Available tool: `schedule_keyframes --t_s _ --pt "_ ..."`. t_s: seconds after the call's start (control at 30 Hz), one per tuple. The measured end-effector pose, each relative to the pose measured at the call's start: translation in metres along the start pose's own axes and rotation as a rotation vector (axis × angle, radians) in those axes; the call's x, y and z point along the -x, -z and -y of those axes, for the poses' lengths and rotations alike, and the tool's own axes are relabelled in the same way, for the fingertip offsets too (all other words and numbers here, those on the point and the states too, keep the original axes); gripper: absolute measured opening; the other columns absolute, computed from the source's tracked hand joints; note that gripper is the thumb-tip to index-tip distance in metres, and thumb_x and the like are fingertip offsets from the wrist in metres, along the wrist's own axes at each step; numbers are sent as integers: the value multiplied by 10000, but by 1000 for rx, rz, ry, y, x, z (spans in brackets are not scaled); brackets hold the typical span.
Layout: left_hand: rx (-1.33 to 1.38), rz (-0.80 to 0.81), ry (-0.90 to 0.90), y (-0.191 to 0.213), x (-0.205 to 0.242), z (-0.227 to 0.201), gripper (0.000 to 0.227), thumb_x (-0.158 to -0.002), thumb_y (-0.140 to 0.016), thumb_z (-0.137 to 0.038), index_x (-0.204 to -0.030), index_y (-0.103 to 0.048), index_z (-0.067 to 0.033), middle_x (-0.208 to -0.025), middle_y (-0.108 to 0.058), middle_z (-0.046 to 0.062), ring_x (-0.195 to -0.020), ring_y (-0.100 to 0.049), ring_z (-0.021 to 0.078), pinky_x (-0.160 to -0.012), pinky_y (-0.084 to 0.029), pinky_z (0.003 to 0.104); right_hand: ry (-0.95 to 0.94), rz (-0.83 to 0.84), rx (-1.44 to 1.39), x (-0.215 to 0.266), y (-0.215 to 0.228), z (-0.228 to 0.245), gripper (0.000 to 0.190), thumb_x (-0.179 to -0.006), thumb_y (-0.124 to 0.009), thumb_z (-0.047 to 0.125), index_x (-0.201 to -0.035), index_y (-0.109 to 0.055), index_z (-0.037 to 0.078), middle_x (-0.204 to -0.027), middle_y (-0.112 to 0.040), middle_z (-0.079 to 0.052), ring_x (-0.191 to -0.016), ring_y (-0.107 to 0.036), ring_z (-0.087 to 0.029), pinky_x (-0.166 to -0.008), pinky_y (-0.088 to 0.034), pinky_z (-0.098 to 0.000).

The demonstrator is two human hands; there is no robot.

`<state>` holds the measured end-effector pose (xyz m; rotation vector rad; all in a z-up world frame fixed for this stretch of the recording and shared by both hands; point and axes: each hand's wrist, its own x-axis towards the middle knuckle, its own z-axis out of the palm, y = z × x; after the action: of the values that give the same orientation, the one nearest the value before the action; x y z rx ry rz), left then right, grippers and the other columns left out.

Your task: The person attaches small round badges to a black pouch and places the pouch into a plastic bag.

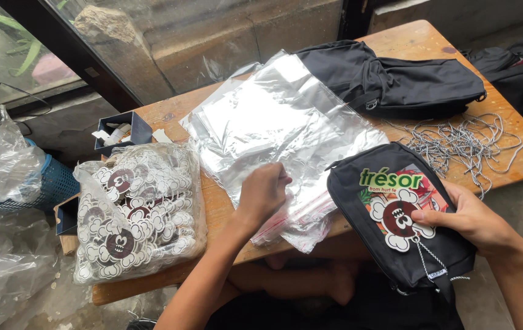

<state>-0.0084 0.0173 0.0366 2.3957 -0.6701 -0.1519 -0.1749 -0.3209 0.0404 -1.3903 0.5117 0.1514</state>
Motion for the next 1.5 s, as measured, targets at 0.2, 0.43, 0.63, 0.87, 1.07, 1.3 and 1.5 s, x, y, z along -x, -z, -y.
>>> schedule_keyframes --t_s 0.2,0.43,0.63,0.87,1.07,1.3,1.5 --pt "-282 -6 -142 -28 -9 11 165 -923 -622 -196 -896 -523 -68 -789 -611 126 -656 -597 391 -634 -492 543 26 -51 17 -2 5 0 407 -758 -723 -100 -1148 -613 -133 -971 -745 -346 -727 -672 -442 -584 -537 -526" --pt "-279 122 -128 -32 -19 10 382 -981 -668 -423 -950 -488 -87 -797 -675 146 -723 -646 419 -547 -470 546 -3 -71 24 -8 -2 3 396 -764 -715 -111 -1143 -607 -155 -969 -745 -383 -726 -673 -481 -580 -531 -555" --pt "-164 205 -87 -28 -12 3 295 -974 -688 -301 -957 -459 -116 -818 -683 123 -703 -633 363 -548 -457 485 6 -64 15 -10 -9 16 485 -740 -701 -122 -1219 -629 -139 -1024 -749 -354 -754 -672 -453 -627 -544 -536" --pt "-261 -15 -214 -43 -5 13 231 -846 -722 -119 -905 -499 -105 -783 -591 80 -748 -581 351 -668 -467 485 117 -51 45 -12 -24 44 445 -761 -696 -93 -1199 -619 -101 -1033 -731 -271 -784 -670 -370 -652 -548 -462" --pt "-219 66 -115 -40 -12 20 312 -817 -744 -260 -874 -470 -123 -800 -565 74 -756 -544 334 -679 -457 480 -62 35 121 -34 -45 36 460 -731 -764 -44 -1174 -650 -94 -997 -762 -274 -771 -689 -364 -647 -551 -445" --pt "4 422 167 42 -8 -33 456 -930 -481 -539 -1076 -667 -149 -1115 -660 100 -998 -650 235 -866 -507 419 -182 28 200 -35 -55 30 393 -736 -805 -9 -1098 -685 -106 -953 -775 -270 -725 -680 -344 -611 -542 -430" --pt "-195 358 -1 10 -9 -1 302 -930 -705 -441 -1037 -566 -196 -1088 -627 91 -1070 -581 280 -959 -439 467 -183 14 246 -38 -53 25 362 -737 -829 10 -1064 -689 -59 -908 -763 -226 -702 -665 -305 -587 -521 -394"
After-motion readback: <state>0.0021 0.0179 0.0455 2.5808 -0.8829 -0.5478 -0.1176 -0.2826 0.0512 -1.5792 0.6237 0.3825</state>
